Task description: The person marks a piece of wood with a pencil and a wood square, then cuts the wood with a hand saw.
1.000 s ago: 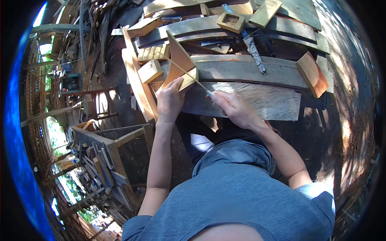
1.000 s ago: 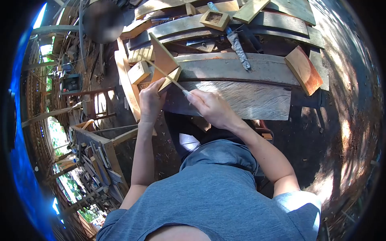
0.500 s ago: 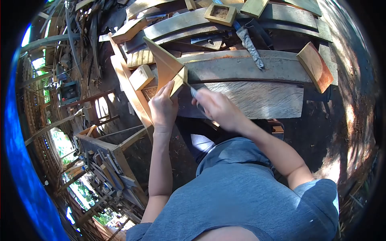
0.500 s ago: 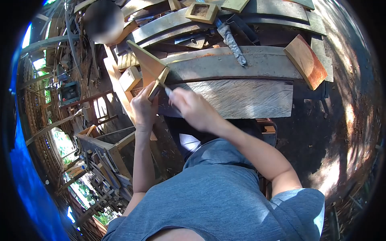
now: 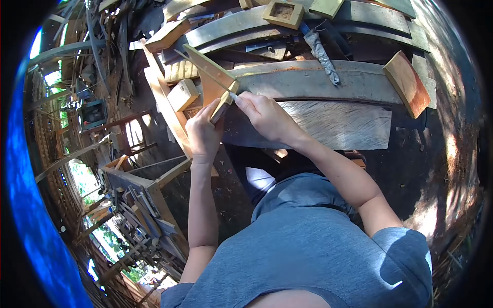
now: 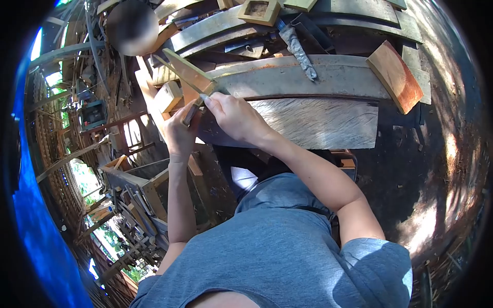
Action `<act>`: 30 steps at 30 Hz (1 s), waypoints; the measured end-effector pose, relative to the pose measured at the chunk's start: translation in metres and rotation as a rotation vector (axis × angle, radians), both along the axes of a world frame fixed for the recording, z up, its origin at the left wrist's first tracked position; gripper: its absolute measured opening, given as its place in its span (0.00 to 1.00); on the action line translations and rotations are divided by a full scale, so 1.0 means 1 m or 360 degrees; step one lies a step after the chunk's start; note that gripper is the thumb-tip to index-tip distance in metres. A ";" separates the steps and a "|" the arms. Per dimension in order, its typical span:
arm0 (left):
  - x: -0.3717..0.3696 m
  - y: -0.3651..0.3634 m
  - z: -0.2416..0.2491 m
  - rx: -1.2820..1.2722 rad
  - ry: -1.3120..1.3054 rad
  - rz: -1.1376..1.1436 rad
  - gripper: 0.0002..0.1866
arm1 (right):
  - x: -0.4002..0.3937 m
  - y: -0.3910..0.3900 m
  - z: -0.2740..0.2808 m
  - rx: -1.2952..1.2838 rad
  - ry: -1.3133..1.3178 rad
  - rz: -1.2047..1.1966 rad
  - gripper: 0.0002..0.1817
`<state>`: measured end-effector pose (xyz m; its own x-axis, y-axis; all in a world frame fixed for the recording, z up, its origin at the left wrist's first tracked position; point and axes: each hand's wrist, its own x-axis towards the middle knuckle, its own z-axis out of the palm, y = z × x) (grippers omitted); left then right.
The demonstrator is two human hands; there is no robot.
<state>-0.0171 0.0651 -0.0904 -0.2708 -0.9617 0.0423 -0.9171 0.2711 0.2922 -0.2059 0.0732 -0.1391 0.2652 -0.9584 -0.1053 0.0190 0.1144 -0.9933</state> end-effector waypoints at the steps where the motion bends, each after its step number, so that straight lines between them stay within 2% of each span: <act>1: 0.001 -0.002 0.001 0.0006 -0.0010 -0.0033 0.25 | -0.006 0.006 0.013 0.0083 0.0072 0.0032 0.22; 4: 0.002 -0.001 -0.001 -0.0013 0.0046 -0.0037 0.25 | -0.022 0.039 0.033 0.0196 -0.0019 0.0133 0.21; 7: -0.003 0.001 -0.006 -0.0032 -0.0038 -0.0052 0.24 | -0.022 0.038 0.021 0.0273 -0.0110 0.0082 0.21; 10: -0.006 0.000 -0.007 -0.0030 -0.0009 0.0036 0.23 | -0.007 0.017 0.003 0.0252 0.0008 0.0008 0.22; 14: 0.002 0.000 -0.005 -0.0051 0.0032 -0.0005 0.22 | -0.024 0.053 0.030 0.0200 -0.0164 0.0082 0.21; 16: -0.007 0.007 -0.004 0.0041 0.0016 0.0070 0.21 | -0.034 0.064 0.034 0.0379 -0.0274 0.0165 0.21; 18: -0.017 0.013 -0.010 -0.0147 -0.0091 0.0018 0.21 | -0.027 0.045 0.005 0.0445 -0.0363 0.0173 0.21; 19: -0.019 0.018 -0.014 -0.0158 -0.0098 -0.0002 0.21 | -0.009 0.036 -0.027 0.0367 -0.0385 0.0072 0.21; 20: -0.021 0.023 -0.020 -0.0247 -0.0140 -0.0009 0.25 | 0.006 0.031 -0.048 0.0284 -0.0416 -0.0029 0.22; 24: -0.019 0.031 -0.019 -0.0360 -0.0143 0.0021 0.25 | -0.003 0.032 -0.030 0.0479 -0.0488 0.0133 0.22; 28: -0.017 0.005 -0.002 -0.0273 0.0219 0.0001 0.17 | 0.001 0.017 -0.015 0.0326 -0.0449 -0.0026 0.23; 30: -0.016 -0.017 0.006 -0.0098 0.0391 0.0142 0.20 | 0.004 0.000 -0.008 0.0321 -0.0503 -0.0053 0.23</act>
